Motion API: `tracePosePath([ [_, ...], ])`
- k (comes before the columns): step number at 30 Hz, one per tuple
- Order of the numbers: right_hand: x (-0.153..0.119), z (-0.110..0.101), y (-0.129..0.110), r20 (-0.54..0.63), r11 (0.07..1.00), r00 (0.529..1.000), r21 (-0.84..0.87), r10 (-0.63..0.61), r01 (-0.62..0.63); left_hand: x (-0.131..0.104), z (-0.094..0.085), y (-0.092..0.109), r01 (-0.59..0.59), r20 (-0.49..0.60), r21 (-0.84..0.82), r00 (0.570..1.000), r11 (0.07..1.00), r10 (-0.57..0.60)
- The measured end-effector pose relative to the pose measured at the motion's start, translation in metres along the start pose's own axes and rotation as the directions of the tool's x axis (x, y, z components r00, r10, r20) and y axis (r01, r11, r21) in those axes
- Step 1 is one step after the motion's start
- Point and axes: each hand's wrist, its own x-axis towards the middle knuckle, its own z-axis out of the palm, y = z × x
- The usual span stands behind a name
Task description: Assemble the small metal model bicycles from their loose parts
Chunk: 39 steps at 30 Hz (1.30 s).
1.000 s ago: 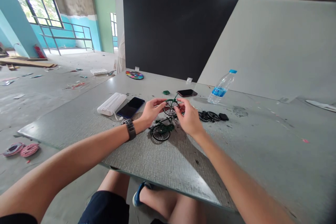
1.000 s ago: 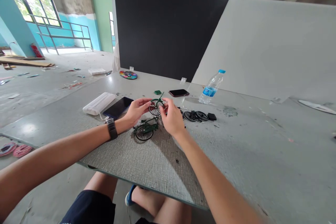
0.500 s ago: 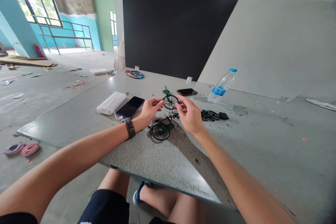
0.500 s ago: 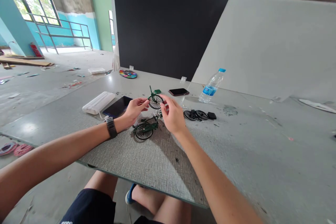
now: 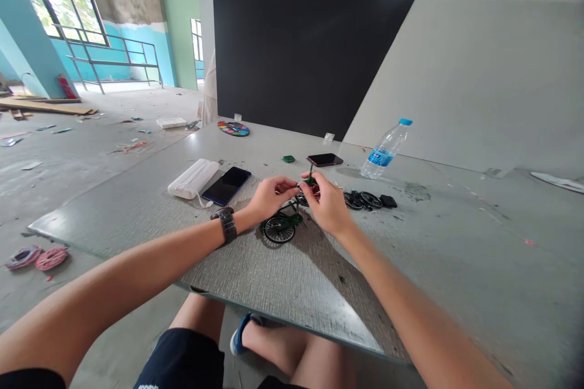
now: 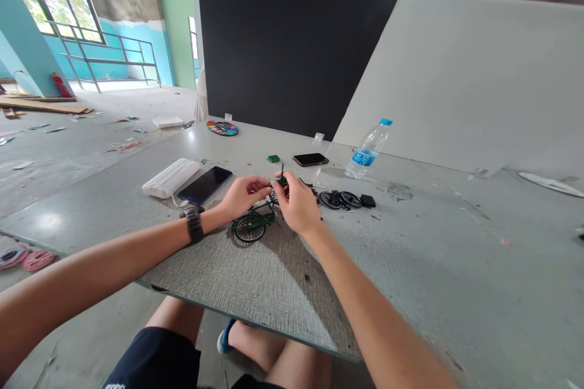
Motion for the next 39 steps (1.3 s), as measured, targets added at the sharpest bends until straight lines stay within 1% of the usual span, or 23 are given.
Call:
tracePosePath([
  [2, 0.000, -0.002, -0.001, -0.045, 1.000, 0.999, -0.019, -0.001, 0.000, -0.003, -0.002, 0.002, -0.037, 0.000, 0.139, 0.999, 0.990, 0.037],
  [4, 0.001, -0.005, -0.002, -0.132, 0.999, 0.991, -0.050, 0.013, -0.020, -0.005, -0.005, 0.005, -0.079, 0.011, 0.317, 0.997, 0.945, 0.079],
  [6, 0.002, -0.009, -0.001, -0.219, 0.996, 0.976, -0.084, 0.024, -0.043, -0.008, -0.007, 0.009, -0.153, 0.109, 0.478, 0.987, 0.865, 0.115],
  [7, 0.002, -0.010, -0.001, -0.248, 0.994, 0.968, -0.100, 0.025, -0.052, -0.009, -0.008, 0.010, -0.178, 0.152, 0.527, 0.982, 0.831, 0.113],
  [10, 0.003, -0.012, 0.001, -0.267, 0.992, 0.963, -0.114, 0.022, -0.055, -0.010, -0.006, 0.009, -0.210, 0.238, 0.599, 0.968, 0.773, 0.079],
  [13, 0.004, -0.011, 0.005, -0.242, 0.996, 0.970, -0.084, 0.002, -0.023, -0.008, -0.003, 0.002, -0.202, 0.262, 0.624, 0.964, 0.755, 0.041],
  [15, 0.004, -0.010, 0.007, -0.237, 0.998, 0.971, -0.066, -0.023, 0.008, -0.007, -0.003, -0.004, -0.171, 0.250, 0.612, 0.968, 0.772, 0.016],
  [17, 0.005, -0.010, 0.009, -0.247, 0.998, 0.968, -0.062, -0.037, 0.023, -0.006, -0.003, -0.008, -0.128, 0.219, 0.571, 0.976, 0.811, 0.000],
  [19, 0.005, -0.010, 0.011, -0.262, 0.998, 0.965, -0.065, -0.034, 0.018, -0.006, -0.004, -0.009, -0.095, 0.175, 0.518, 0.985, 0.850, 0.004],
  [21, 0.006, -0.011, 0.011, -0.272, 0.997, 0.962, -0.071, -0.030, 0.011, -0.006, -0.004, -0.009, -0.095, 0.151, 0.483, 0.988, 0.870, 0.023],
  [24, 0.006, -0.011, 0.011, -0.272, 0.997, 0.962, -0.081, -0.035, 0.014, -0.008, -0.003, -0.005, -0.128, 0.183, 0.469, 0.982, 0.874, 0.046],
  [26, 0.005, -0.011, 0.011, -0.263, 0.996, 0.964, -0.087, -0.037, 0.015, -0.009, -0.002, -0.003, -0.137, 0.218, 0.474, 0.975, 0.870, 0.035],
  [28, 0.005, -0.010, 0.011, -0.256, 0.996, 0.966, -0.088, -0.037, 0.015, -0.009, -0.001, -0.002, -0.123, 0.233, 0.483, 0.972, 0.867, 0.008],
  [30, 0.005, -0.010, 0.012, -0.256, 0.997, 0.966, -0.082, -0.036, 0.015, -0.008, -0.001, -0.002, -0.088, 0.222, 0.474, 0.975, 0.876, -0.022],
  [32, 0.006, -0.010, 0.014, -0.269, 0.998, 0.963, -0.068, -0.014, -0.004, -0.005, -0.002, -0.002, -0.045, 0.176, 0.425, 0.984, 0.904, -0.034],
  [36, 0.007, -0.013, 0.014, -0.296, 0.998, 0.953, -0.022, 0.058, -0.067, 0.000, -0.005, -0.002, 0.040, 0.026, 0.242, 0.999, 0.969, -0.048],
  [39, 0.008, -0.015, 0.011, -0.260, 1.000, 0.965, 0.000, 0.029, -0.029, 0.003, -0.009, -0.002, 0.099, -0.089, 0.095, 0.992, 0.991, -0.090],
])
